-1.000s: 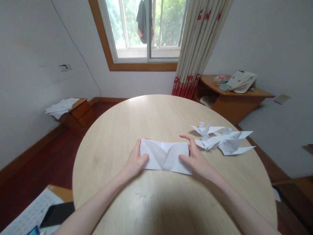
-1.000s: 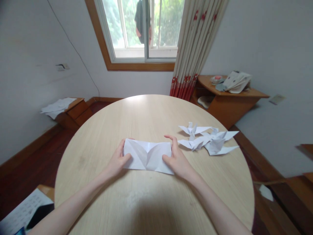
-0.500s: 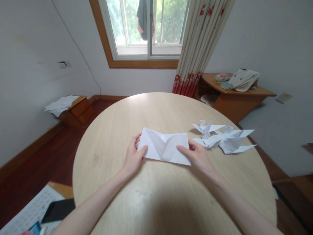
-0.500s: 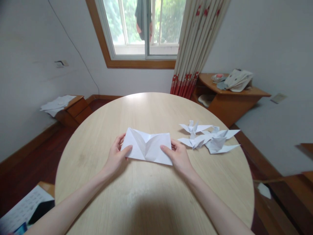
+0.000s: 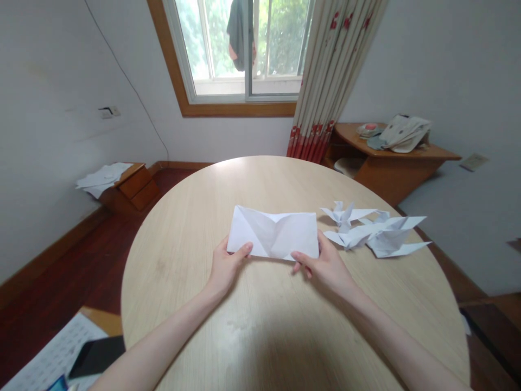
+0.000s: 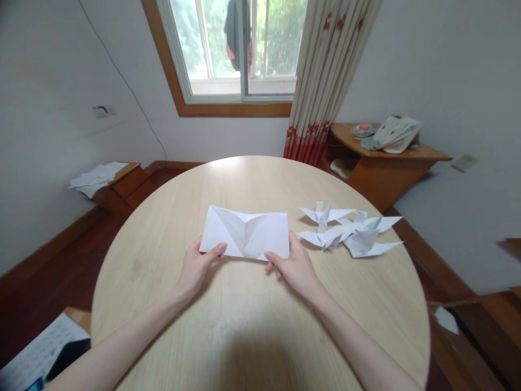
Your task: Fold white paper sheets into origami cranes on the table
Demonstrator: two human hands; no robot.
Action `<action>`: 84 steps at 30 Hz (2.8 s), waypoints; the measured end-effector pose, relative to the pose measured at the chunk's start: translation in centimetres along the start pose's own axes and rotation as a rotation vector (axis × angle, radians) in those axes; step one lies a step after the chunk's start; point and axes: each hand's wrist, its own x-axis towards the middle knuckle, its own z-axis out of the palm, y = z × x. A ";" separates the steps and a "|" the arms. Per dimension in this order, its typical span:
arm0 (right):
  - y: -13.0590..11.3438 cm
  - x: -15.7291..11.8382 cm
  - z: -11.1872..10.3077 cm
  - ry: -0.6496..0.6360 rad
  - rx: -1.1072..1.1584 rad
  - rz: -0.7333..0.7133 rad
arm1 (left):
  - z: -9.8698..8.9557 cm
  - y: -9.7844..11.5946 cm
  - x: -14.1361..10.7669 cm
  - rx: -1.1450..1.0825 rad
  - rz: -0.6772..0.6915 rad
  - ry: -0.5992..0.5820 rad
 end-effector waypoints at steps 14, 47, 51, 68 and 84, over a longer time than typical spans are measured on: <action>-0.1 -0.1 0.7 0.103 0.356 0.085 | 0.6 -1.2 -0.7 -0.054 -0.059 -0.046; 1.5 -1.8 2.7 -0.052 -0.135 -0.150 | 1.1 -1.6 -1.8 0.141 -0.103 -0.251; 1.5 -1.8 2.9 -0.084 -0.109 -0.161 | 1.0 -1.9 -1.8 0.184 -0.076 -0.259; 1.5 -1.7 3.0 -0.135 -0.004 -0.087 | 1.0 -1.7 -2.3 0.176 -0.008 -0.307; 0.5 -1.7 1.3 -0.295 -0.149 -0.114 | 0.3 -0.5 -2.3 0.306 -0.026 -0.527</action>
